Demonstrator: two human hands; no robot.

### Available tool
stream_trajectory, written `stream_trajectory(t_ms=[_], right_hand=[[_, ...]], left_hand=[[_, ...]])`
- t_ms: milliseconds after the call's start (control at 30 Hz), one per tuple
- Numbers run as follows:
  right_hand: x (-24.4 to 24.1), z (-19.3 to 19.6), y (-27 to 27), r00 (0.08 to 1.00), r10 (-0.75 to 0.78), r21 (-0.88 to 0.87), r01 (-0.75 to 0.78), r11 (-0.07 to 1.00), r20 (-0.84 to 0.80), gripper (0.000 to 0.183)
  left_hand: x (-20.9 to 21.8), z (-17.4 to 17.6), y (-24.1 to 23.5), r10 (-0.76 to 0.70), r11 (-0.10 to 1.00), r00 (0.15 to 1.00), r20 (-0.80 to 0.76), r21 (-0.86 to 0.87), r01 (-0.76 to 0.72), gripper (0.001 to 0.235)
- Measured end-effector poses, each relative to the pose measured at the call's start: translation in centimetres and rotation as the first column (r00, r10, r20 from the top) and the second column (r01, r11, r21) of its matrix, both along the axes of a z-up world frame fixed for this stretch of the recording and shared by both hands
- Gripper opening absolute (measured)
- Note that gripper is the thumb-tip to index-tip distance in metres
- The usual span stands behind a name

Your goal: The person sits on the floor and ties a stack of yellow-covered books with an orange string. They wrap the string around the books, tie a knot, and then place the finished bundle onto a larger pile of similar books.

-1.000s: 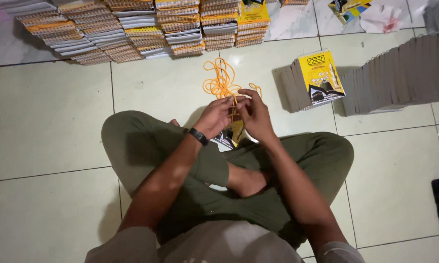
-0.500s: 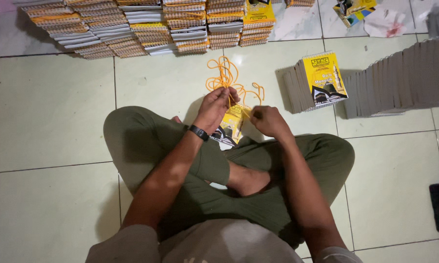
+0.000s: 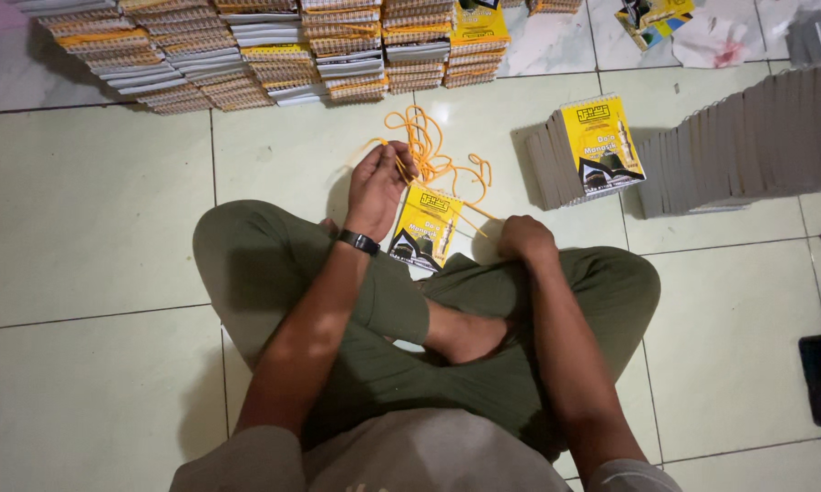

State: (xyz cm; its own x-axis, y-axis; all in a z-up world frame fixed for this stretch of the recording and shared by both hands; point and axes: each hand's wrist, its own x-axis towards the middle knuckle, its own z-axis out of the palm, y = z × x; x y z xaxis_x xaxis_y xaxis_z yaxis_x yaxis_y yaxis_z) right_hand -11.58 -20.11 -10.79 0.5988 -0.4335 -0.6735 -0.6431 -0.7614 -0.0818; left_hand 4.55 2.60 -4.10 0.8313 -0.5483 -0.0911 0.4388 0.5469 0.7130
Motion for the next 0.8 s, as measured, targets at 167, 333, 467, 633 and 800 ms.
stream_trajectory(t_ms=[167, 333, 467, 633, 800], right_hand=[[1.0, 3.3, 2.2, 0.892, -0.089, 0.238, -0.021, 0.971, 0.443, 0.036], [3.1, 5.7, 7.6, 0.365, -0.419, 0.497, -0.152, 0.854, 0.831, 0.022], [4.2, 5.3, 9.3, 0.224, -0.545, 0.580, -0.136, 0.803, 0.808, 0.015], [3.8, 4.9, 9.0, 0.185, -0.565, 0.591, -0.149, 0.793, 0.804, 0.014], [3.1, 4.6, 7.7, 0.304, -0.422, 0.495, -0.227, 0.839, 0.854, 0.006]], left_hand=[[-0.8, -0.2, 0.0, -0.055, 0.996, 0.998, 0.004, 0.069, 0.054, 0.024], [-3.0, 1.2, -1.0, -0.118, 0.983, 0.987, 0.108, 0.150, 0.101, 0.024], [-4.1, 2.4, -1.0, -0.128, 0.979, 0.975, 0.183, 0.180, 0.094, 0.013], [-4.3, 2.3, -1.5, -0.157, 0.976, 0.979, 0.132, 0.175, 0.133, 0.009], [-3.7, 1.6, -1.9, -0.154, 0.977, 0.980, 0.128, 0.167, 0.132, 0.014]])
